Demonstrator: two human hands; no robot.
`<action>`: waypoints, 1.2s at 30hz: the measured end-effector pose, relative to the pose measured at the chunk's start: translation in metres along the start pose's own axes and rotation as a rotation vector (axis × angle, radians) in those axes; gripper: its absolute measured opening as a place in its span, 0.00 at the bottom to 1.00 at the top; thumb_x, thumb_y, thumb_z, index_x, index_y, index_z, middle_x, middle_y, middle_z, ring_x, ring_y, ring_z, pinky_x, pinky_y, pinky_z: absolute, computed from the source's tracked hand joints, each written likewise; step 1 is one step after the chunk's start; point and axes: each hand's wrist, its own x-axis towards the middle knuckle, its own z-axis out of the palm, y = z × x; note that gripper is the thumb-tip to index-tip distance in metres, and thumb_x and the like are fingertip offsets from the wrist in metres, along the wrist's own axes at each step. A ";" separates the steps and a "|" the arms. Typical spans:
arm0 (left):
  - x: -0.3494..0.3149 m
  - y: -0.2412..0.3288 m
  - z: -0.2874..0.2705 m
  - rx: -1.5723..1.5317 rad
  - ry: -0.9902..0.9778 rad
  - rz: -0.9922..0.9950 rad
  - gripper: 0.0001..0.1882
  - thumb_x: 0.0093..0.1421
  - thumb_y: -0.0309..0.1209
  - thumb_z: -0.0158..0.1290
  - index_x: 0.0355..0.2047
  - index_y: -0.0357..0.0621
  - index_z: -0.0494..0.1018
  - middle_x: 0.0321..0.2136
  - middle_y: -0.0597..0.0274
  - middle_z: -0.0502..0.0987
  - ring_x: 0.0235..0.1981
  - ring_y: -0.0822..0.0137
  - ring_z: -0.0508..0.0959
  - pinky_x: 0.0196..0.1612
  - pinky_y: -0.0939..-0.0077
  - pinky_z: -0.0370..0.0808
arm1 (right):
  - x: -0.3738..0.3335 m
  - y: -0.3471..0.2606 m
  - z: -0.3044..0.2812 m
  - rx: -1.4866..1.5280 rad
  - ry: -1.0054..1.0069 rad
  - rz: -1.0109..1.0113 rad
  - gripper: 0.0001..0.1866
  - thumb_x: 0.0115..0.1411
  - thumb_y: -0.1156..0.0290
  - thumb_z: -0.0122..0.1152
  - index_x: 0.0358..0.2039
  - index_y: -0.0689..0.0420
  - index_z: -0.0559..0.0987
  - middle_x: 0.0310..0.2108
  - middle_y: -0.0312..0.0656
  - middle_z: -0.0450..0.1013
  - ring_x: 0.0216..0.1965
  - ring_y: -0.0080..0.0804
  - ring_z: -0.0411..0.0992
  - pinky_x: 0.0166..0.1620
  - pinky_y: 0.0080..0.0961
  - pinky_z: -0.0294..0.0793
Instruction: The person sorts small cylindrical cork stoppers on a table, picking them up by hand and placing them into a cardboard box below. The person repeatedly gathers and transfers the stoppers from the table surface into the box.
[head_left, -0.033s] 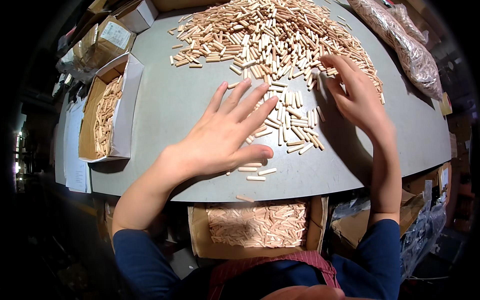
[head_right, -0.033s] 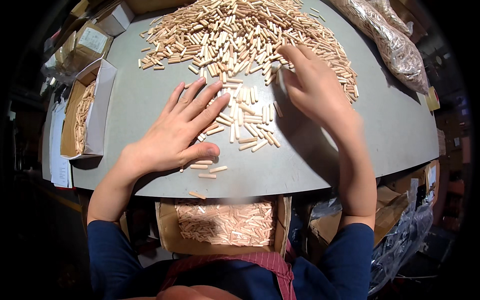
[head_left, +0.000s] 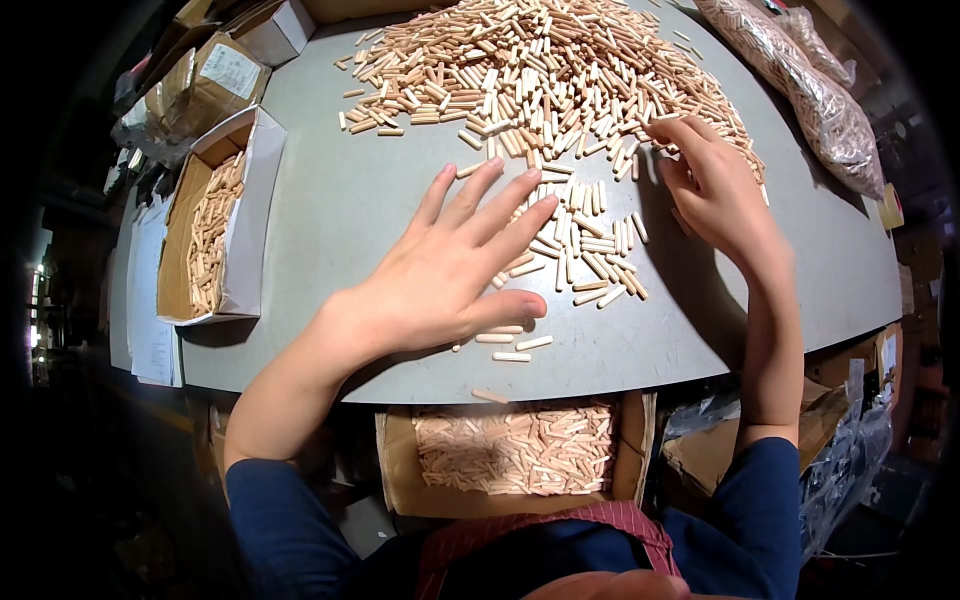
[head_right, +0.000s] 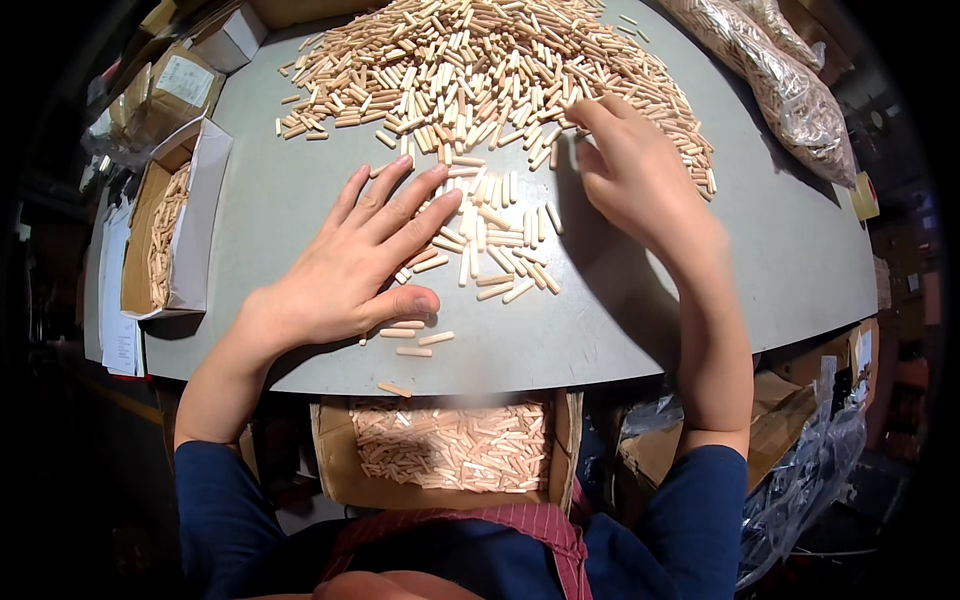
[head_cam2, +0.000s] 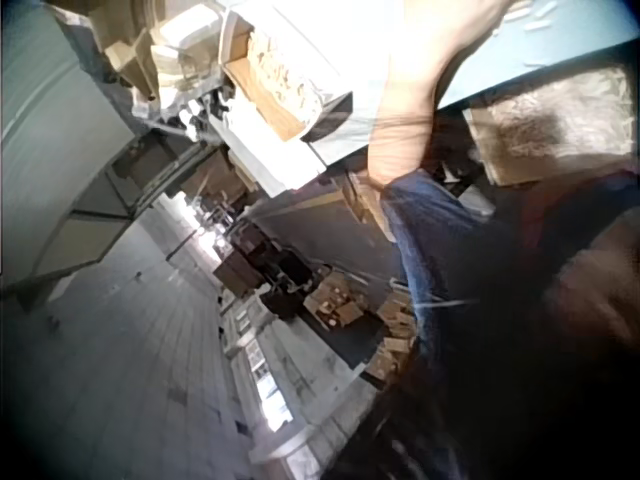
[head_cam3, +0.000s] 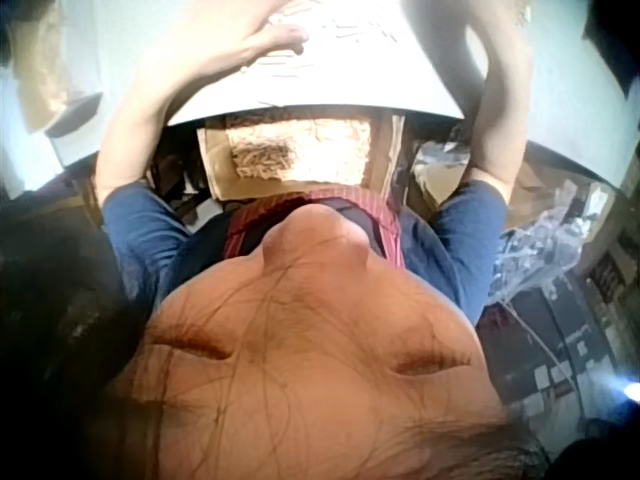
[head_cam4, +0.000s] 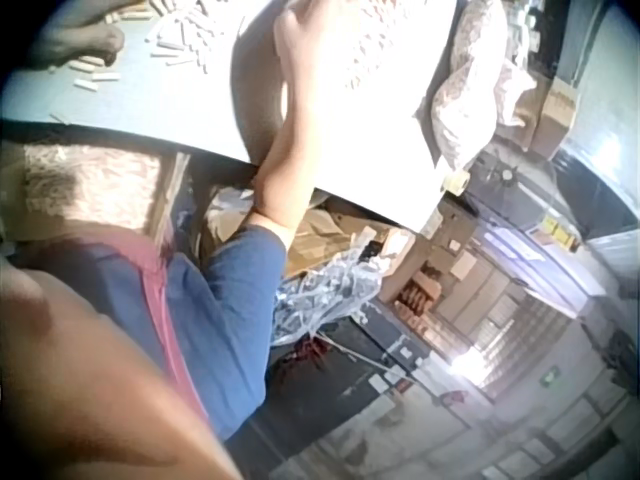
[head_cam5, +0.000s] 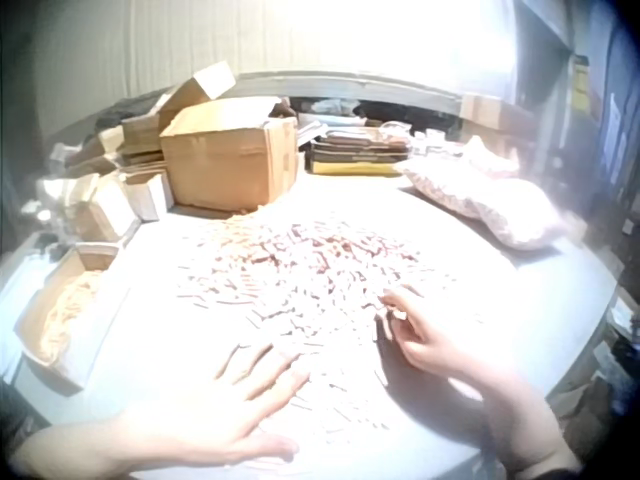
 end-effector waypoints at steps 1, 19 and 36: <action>-0.001 0.001 -0.001 -0.008 -0.006 0.004 0.49 0.68 0.65 0.45 0.78 0.48 0.49 0.78 0.49 0.49 0.77 0.38 0.47 0.76 0.38 0.40 | -0.001 0.004 -0.003 -0.078 -0.039 0.022 0.16 0.62 0.76 0.54 0.49 0.65 0.77 0.44 0.57 0.76 0.47 0.57 0.76 0.51 0.45 0.76; 0.004 -0.008 -0.004 -0.311 0.068 0.187 0.41 0.68 0.56 0.53 0.73 0.44 0.61 0.73 0.51 0.62 0.76 0.42 0.55 0.76 0.41 0.45 | 0.000 -0.023 -0.010 0.193 -0.308 -0.081 0.07 0.63 0.79 0.59 0.41 0.63 0.79 0.32 0.44 0.78 0.35 0.36 0.78 0.36 0.31 0.75; 0.005 -0.049 0.000 -0.181 0.382 -0.030 0.25 0.65 0.18 0.52 0.63 0.41 0.73 0.63 0.51 0.75 0.70 0.48 0.68 0.71 0.58 0.65 | 0.001 -0.026 0.009 0.355 -0.232 -0.299 0.12 0.60 0.83 0.62 0.42 0.59 0.87 0.40 0.42 0.78 0.41 0.35 0.78 0.43 0.28 0.77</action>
